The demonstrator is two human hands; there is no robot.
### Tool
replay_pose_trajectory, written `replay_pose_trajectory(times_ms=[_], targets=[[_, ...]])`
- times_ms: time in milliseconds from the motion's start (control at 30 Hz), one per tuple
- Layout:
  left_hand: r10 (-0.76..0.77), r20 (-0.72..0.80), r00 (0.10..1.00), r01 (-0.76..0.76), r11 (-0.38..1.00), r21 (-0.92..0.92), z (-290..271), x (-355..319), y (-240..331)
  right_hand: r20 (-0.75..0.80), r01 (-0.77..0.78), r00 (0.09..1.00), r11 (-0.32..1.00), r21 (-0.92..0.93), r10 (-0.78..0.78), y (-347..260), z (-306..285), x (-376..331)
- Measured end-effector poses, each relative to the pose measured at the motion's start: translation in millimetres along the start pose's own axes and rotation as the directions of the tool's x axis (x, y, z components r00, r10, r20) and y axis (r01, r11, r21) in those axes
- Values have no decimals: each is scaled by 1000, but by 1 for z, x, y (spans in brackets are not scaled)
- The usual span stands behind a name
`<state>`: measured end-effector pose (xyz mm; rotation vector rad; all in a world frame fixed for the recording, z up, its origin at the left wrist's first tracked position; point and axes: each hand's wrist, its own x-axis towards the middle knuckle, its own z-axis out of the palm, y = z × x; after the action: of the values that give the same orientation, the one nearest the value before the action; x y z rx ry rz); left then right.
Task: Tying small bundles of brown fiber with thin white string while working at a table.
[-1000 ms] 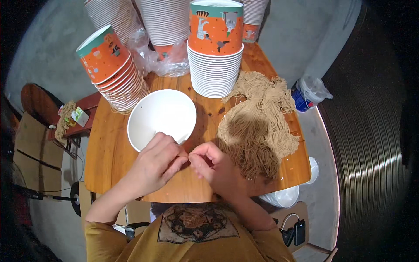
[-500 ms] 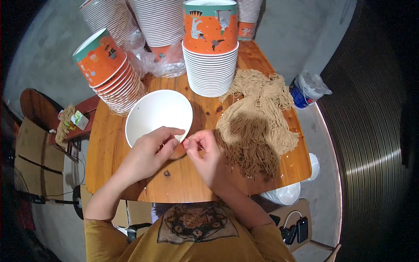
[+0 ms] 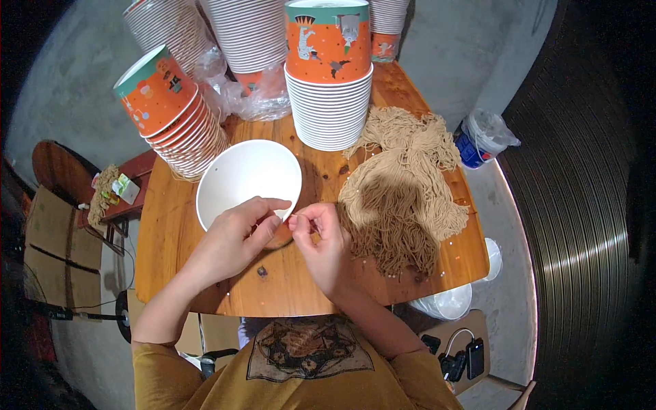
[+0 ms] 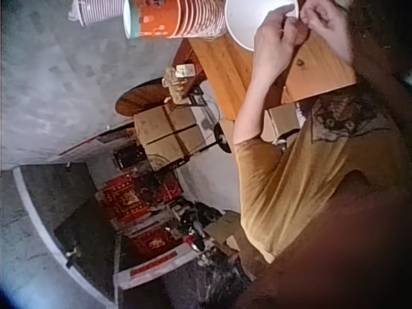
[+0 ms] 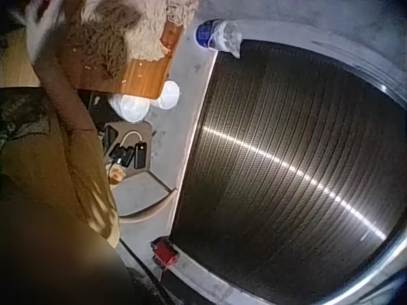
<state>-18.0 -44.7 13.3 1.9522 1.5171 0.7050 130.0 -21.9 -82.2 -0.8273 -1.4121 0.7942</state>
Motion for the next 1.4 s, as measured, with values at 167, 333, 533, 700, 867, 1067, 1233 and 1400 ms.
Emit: replay_pose_trajectory(times_ms=[167, 333, 533, 700, 867, 1067, 1233, 1400], targets=[[-44, 27, 999, 44, 999, 15, -2, 2, 5, 14, 48, 999, 997, -64, -47, 3, 1, -1], [-50, 32, 998, 50, 999, -1, -1, 2, 4, 17, -8, 1000, 999, -45, 9, 3, 3, -4], [-48, 82, 996, 53, 996, -69, -5, 6, -5, 70, -92, 993, 996, -17, 93, 2, 4, -6], [-61, 222, 973, 96, 984, -151, -9, 21, -11, 34, -54, 998, 998, -18, 55, 5, 7, -5], [-65, 252, 966, 89, 992, -86, -10, 27, -9, 40, -29, 999, 999, -40, 31, 6, 6, -3], [-98, 14, 995, 99, 991, -94, -14, 25, -2, 116, -105, 987, 994, -35, 108, -14, -16, 12], [-146, 96, 985, 174, 756, -631, -12, 31, 0, 237, -151, 965, 975, 166, 109, -8, -24, 26], [-111, 191, 975, 213, 701, -681, -7, 32, -7, 426, -427, 856, 867, 258, 295, -43, -36, 45]])
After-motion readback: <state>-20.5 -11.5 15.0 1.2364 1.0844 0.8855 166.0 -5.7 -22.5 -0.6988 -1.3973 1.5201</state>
